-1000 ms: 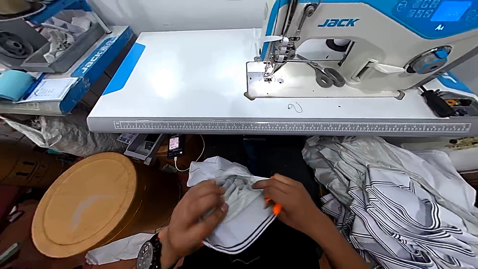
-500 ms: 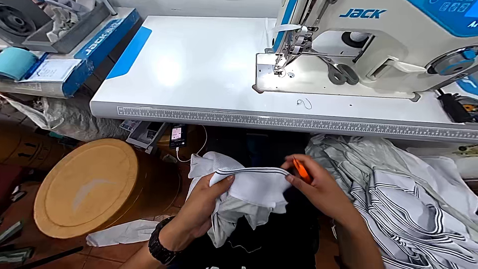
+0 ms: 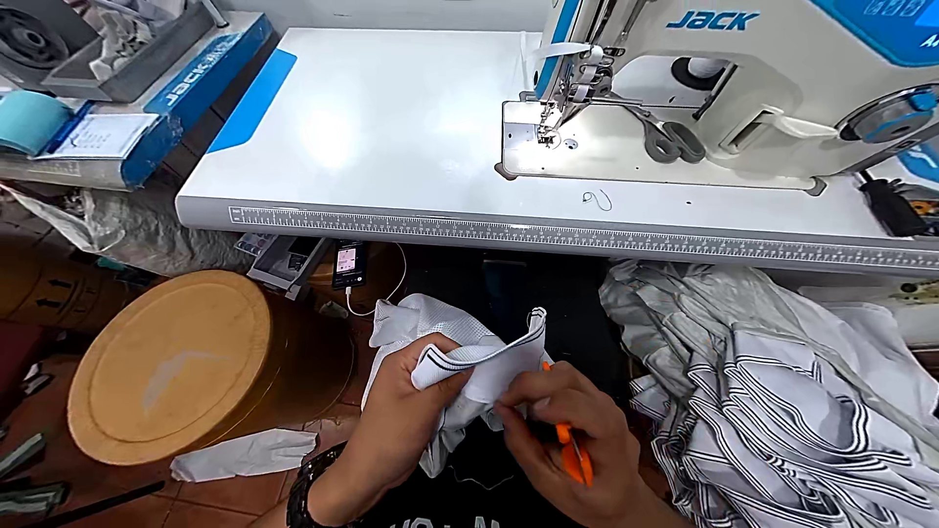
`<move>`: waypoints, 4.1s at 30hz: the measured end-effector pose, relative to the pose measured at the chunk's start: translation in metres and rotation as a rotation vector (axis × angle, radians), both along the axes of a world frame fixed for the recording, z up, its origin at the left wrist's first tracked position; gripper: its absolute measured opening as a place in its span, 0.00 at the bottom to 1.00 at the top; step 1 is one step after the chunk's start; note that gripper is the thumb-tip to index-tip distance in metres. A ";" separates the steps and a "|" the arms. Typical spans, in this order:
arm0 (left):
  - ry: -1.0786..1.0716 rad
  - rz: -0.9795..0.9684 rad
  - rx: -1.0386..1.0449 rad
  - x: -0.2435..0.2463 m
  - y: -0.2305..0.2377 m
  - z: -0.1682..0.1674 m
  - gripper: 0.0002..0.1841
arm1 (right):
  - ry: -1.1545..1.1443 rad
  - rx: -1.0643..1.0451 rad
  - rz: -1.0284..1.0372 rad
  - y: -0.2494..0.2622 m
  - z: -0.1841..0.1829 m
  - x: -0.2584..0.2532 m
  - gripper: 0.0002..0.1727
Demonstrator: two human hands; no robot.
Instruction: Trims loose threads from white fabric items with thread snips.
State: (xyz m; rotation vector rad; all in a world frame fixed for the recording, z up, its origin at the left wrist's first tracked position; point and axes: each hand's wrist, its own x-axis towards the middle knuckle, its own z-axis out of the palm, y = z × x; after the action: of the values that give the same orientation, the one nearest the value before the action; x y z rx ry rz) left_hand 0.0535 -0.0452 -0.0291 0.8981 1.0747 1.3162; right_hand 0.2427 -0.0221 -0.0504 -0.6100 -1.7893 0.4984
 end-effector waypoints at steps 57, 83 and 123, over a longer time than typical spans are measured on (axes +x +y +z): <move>0.155 0.104 0.084 0.000 0.002 -0.012 0.02 | -0.237 0.008 -0.227 0.013 -0.007 0.024 0.05; 0.821 -0.654 0.640 -0.055 0.040 0.048 0.07 | -0.225 -0.481 0.080 0.111 -0.032 0.094 0.22; 1.281 0.105 1.149 -0.042 -0.003 -0.022 0.06 | -0.653 0.422 -0.109 -0.002 0.015 0.044 0.10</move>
State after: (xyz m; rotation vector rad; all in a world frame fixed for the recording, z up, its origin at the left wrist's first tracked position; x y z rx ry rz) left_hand 0.0111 -0.0482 -0.0514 2.8143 1.1972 1.3753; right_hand 0.2870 -0.0246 -0.0355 -0.6032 -2.3654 -0.1896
